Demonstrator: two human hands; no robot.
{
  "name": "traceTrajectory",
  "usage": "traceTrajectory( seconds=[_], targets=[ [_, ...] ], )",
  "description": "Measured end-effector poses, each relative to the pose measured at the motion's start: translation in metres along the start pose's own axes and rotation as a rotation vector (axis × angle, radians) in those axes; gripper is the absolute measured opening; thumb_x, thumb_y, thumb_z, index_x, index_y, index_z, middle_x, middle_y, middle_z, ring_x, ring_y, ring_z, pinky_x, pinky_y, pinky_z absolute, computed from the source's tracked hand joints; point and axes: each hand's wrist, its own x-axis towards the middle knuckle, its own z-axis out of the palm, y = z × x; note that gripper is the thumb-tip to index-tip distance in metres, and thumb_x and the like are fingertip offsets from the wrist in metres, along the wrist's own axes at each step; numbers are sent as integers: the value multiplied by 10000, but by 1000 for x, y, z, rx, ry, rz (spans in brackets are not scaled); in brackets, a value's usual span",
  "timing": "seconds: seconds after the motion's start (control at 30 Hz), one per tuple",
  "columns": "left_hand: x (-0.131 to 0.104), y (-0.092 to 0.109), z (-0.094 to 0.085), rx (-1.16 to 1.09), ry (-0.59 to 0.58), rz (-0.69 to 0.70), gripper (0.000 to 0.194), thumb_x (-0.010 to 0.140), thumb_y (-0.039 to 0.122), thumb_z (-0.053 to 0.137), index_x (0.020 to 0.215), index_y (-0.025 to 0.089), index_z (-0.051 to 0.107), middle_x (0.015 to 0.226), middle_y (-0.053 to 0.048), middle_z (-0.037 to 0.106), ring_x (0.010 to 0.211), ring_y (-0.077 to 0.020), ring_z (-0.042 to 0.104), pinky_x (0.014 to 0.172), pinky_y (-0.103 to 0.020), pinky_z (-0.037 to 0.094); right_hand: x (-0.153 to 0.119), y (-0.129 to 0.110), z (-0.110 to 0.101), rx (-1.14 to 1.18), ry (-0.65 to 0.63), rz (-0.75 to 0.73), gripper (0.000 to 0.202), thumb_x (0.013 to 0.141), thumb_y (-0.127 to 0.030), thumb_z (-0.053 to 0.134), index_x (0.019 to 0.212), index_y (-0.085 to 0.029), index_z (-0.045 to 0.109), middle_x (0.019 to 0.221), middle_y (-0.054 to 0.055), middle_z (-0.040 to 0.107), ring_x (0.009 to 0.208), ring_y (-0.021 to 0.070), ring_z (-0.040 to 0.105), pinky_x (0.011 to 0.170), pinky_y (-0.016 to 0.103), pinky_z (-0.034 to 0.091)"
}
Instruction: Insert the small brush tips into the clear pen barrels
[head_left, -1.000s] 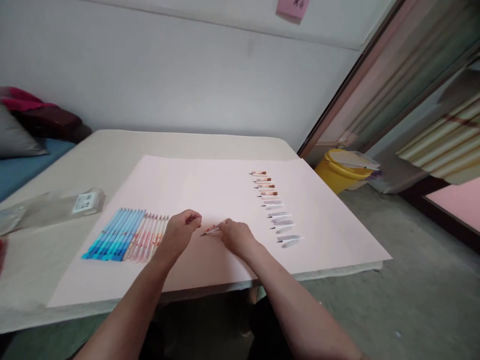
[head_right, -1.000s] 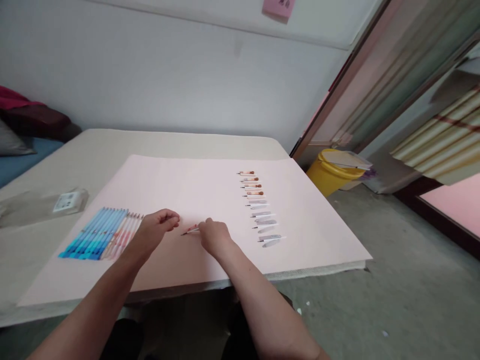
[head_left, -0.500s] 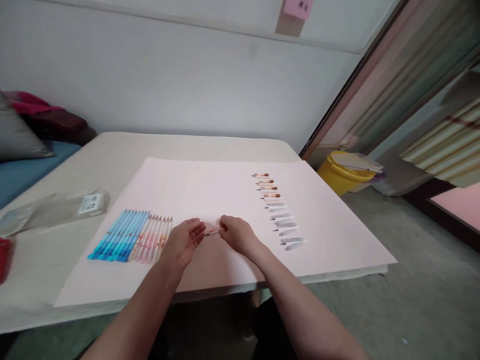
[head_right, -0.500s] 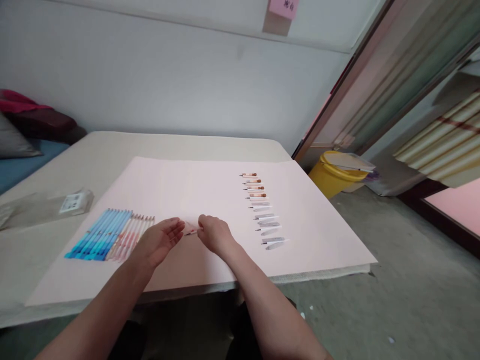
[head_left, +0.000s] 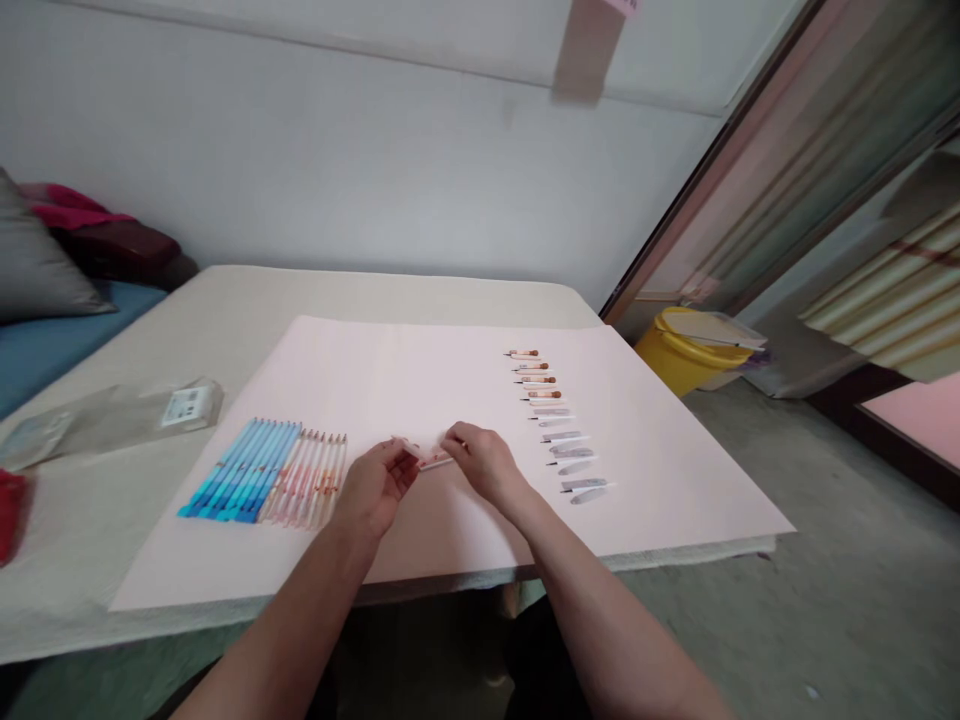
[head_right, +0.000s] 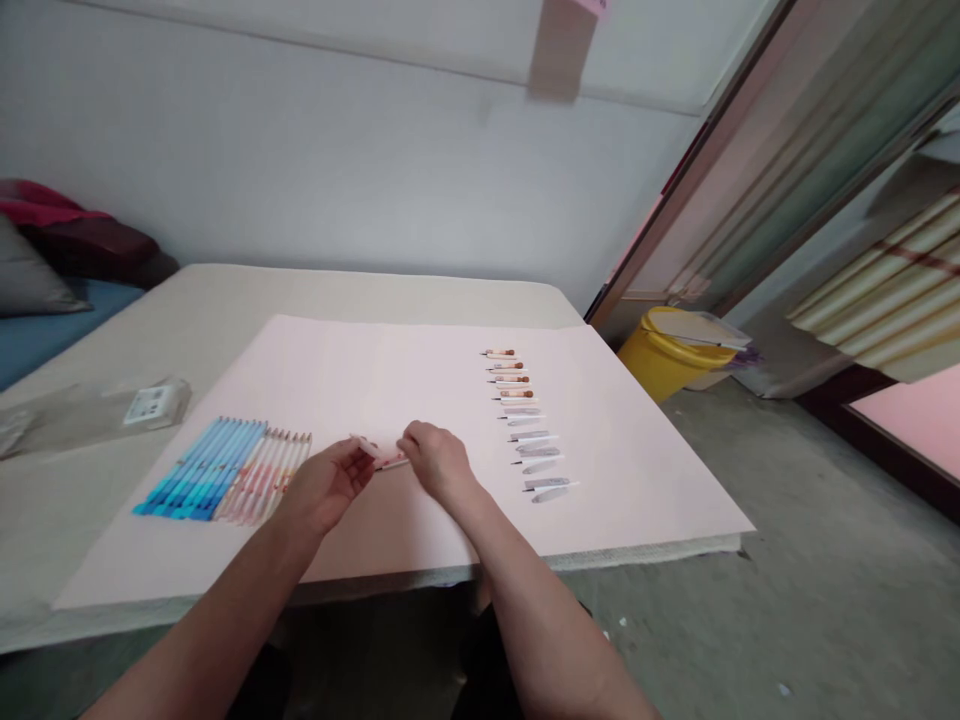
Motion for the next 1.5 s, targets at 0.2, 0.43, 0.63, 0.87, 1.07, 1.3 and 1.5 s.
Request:
traceTrajectory(
  seconds=[0.2, 0.43, 0.63, 0.87, 1.07, 1.3, 1.5],
  targets=[
    [5, 16, -5, -42, 27, 2, 25, 726, 103, 582, 719, 94, 603, 709, -77, 629, 648, -127, 606, 572, -227, 505, 3, 19, 9, -351, -213, 118, 242, 821, -160, 421, 998, -199, 580, 970, 93, 580, 792, 186, 581, 604, 263, 355],
    [4, 28, -8, -95, 45, 1, 65, 747, 96, 561, 692, 93, 596, 701, -74, 631, 645, -126, 612, 576, -233, 513, 7, 9, 23, -383, -314, 32, 221, 819, -135, 403, 934, -172, 587, 959, 105, 591, 818, 203, 576, 612, 272, 356],
    [5, 41, -12, -119, 83, 43, 72, 752, 92, 553, 690, 87, 589, 682, -69, 622, 636, -121, 613, 562, -218, 513, -3, -1, 4, -152, -236, -5, 106, 844, -187, 448, 904, -191, 535, 818, 37, 611, 702, 139, 536, 569, 233, 290],
    [2, 44, -11, -138, 98, 62, 68, 733, 70, 559, 673, 97, 577, 674, -66, 620, 631, -112, 614, 570, -209, 520, -10, -15, -2, 150, -98, -75, 67, 812, -158, 471, 772, -200, 503, 711, -23, 560, 626, 107, 472, 557, 216, 264],
    [4, 40, -11, -99, 90, 67, 45, 726, 94, 575, 683, 91, 585, 670, -67, 625, 612, -107, 609, 549, -200, 509, -10, -15, 0, 133, -101, -61, 75, 798, -140, 480, 768, -198, 516, 706, -23, 559, 617, 102, 466, 551, 215, 257],
    [5, 39, -12, -33, 88, 158, 35, 703, 127, 604, 715, 106, 579, 683, -59, 627, 629, -110, 610, 565, -203, 495, -11, -15, -1, 114, -26, -127, 79, 796, -156, 483, 783, -198, 548, 746, -13, 565, 643, 101, 476, 571, 212, 287],
    [5, 33, -10, -9, 80, 215, 70, 689, 154, 623, 723, 126, 568, 675, -53, 627, 602, -110, 599, 557, -217, 483, -12, -18, 0, 184, 141, -177, 140, 817, -143, 449, 823, -196, 579, 805, 18, 556, 747, 123, 513, 654, 220, 367]
  ],
)
